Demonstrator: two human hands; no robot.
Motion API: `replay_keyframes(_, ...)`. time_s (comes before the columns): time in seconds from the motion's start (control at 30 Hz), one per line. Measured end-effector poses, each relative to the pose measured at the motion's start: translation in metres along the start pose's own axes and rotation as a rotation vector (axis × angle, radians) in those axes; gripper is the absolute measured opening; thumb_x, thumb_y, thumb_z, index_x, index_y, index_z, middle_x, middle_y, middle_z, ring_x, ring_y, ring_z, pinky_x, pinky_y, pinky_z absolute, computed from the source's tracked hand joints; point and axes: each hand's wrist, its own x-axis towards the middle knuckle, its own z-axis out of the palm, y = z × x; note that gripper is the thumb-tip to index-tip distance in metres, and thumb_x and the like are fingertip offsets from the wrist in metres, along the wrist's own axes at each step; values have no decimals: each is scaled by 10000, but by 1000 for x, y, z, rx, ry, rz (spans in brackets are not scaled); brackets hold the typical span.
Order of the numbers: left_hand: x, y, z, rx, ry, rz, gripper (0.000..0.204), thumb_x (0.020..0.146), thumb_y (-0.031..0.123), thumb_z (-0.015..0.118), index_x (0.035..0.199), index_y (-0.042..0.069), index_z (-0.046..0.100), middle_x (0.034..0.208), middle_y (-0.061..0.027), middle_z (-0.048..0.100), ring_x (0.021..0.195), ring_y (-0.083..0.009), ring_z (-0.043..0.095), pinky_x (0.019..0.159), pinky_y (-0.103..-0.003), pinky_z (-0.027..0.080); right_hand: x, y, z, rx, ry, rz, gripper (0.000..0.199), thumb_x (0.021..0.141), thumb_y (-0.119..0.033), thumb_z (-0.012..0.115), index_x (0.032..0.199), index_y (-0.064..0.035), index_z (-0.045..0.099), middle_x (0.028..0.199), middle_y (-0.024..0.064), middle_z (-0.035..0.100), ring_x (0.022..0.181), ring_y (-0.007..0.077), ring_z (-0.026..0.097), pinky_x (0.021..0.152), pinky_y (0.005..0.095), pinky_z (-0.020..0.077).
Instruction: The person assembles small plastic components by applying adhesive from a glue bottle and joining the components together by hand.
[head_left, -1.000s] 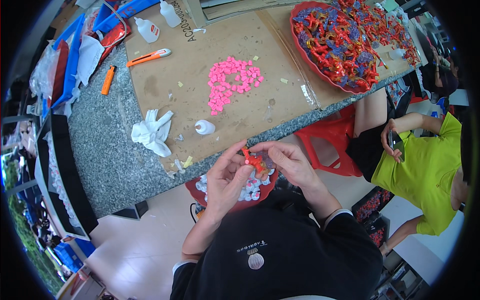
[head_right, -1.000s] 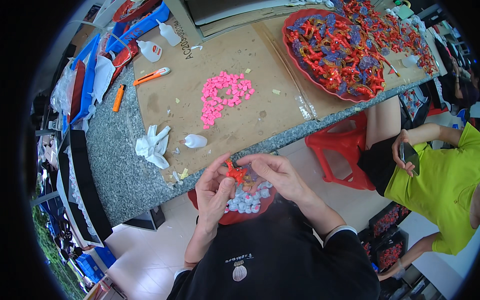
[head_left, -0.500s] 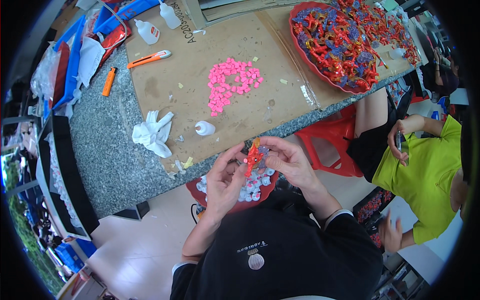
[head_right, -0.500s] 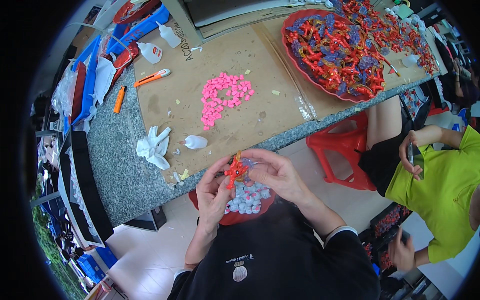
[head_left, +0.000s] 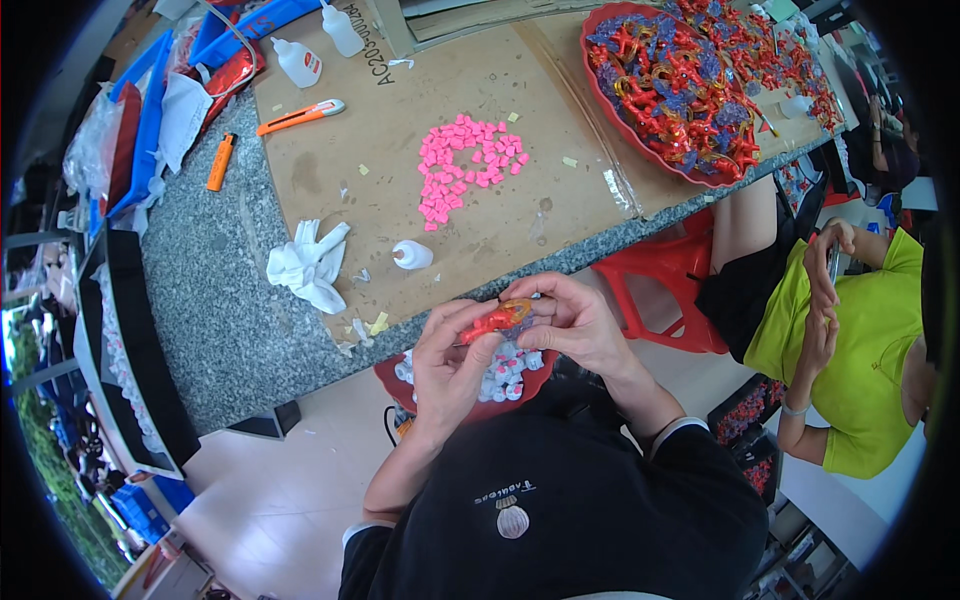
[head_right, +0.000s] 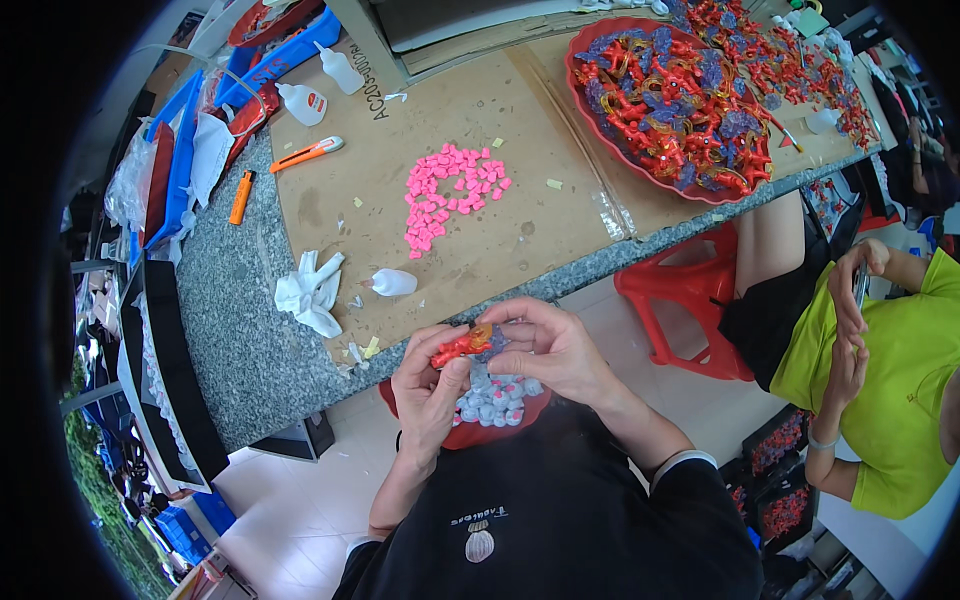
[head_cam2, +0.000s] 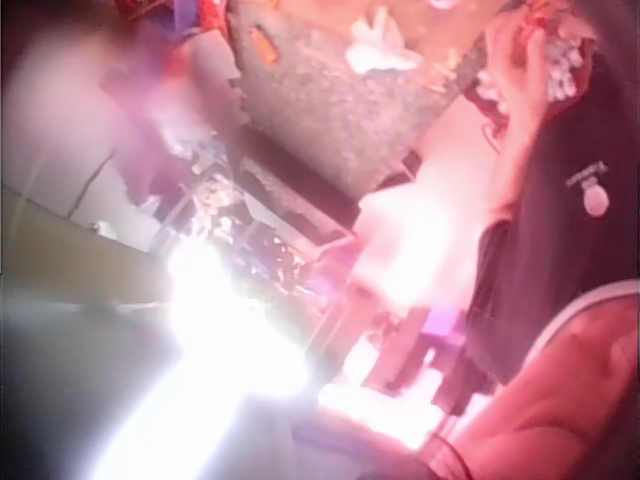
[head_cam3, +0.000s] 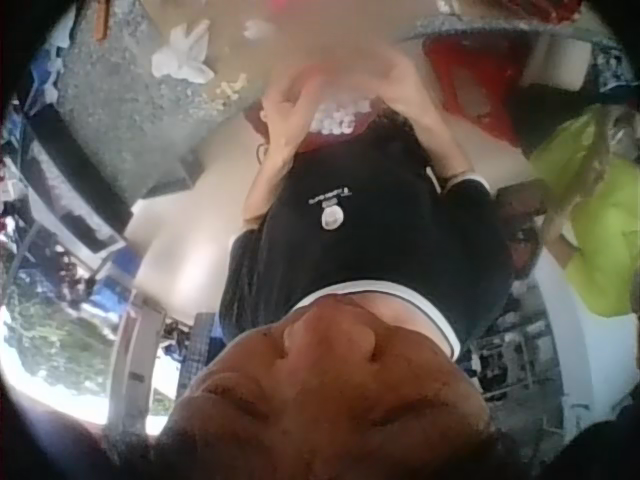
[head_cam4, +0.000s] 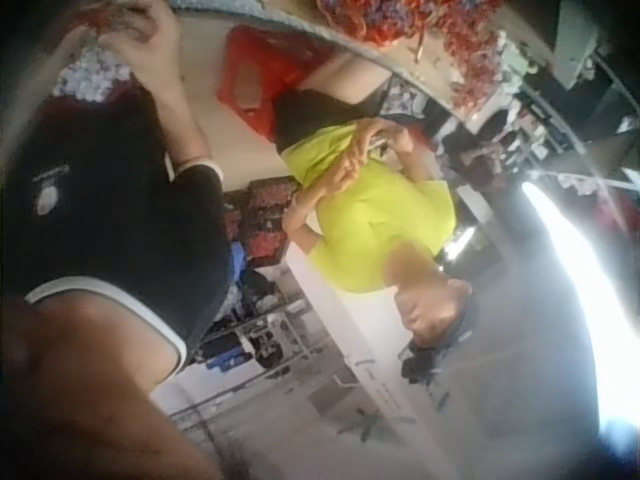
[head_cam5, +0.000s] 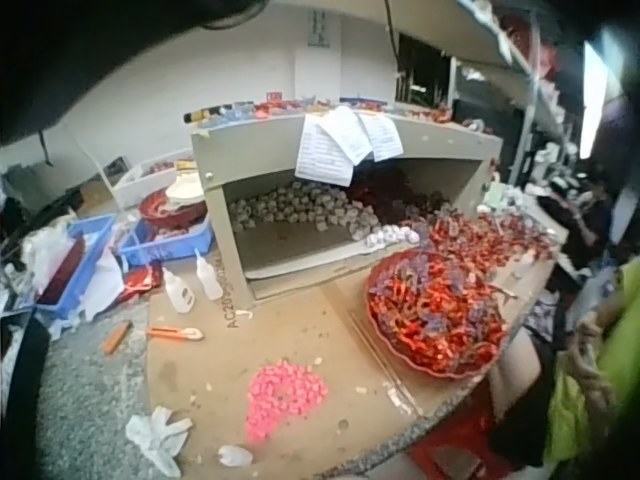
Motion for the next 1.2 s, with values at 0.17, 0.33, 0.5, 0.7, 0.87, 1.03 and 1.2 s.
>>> replay_keyframes(0.17,0,1,1,-105,10,-135,271,841,86,611,1098,10,566,1042,-62,499,746,-69,549,570,-185,452,-2,3,1,-151,57,-64,410,726,118,635,1102,35,493,1131,130,492,1052,209,532,860,316,472)
replay_keyframes(0.33,-1,-1,0,-143,0,-105,286,847,75,600,1118,1,542,1024,-68,516,693,-64,552,563,-185,440,0,3,4,-391,120,-229,354,691,13,714,1018,12,579,1061,99,549,961,155,562,771,267,498)
replay_keyframes(0.5,1,-7,-1,-99,-3,-107,286,864,92,582,1132,8,527,897,-48,553,632,-57,515,531,-176,407,0,0,9,-540,145,-285,338,676,-15,729,984,-3,590,1017,107,572,927,170,581,758,271,505)
replay_keyframes(0.7,0,-8,-2,-106,-7,-72,262,856,51,577,1111,4,539,898,-47,553,634,-64,524,536,-180,420,-1,-4,9,-792,126,-391,338,654,-14,744,954,-11,587,1016,118,575,940,201,590,801,292,494)
replay_keyframes(0.87,-3,-7,0,-89,22,60,246,808,-50,574,1047,7,581,1029,-80,539,771,-107,589,615,-208,485,0,-2,9,-842,58,-481,343,660,0,726,971,-15,582,1060,128,562,977,209,577,826,314,485)
replay_keyframes(1.03,-4,-12,-4,83,23,302,290,714,-123,568,958,29,606,1033,-118,567,900,-161,588,677,-228,509,-1,2,5,-414,-19,-312,480,692,17,699,1135,-1,518,1169,134,496,1052,193,533,885,323,452)
replay_keyframes(1.2,-4,-12,-4,131,14,349,287,707,-133,565,943,25,602,1036,-122,564,903,-180,593,697,-247,516,-6,0,3,-237,-2,-122,414,792,-1,617,1186,19,490,1146,108,521,1069,167,517,890,309,447)
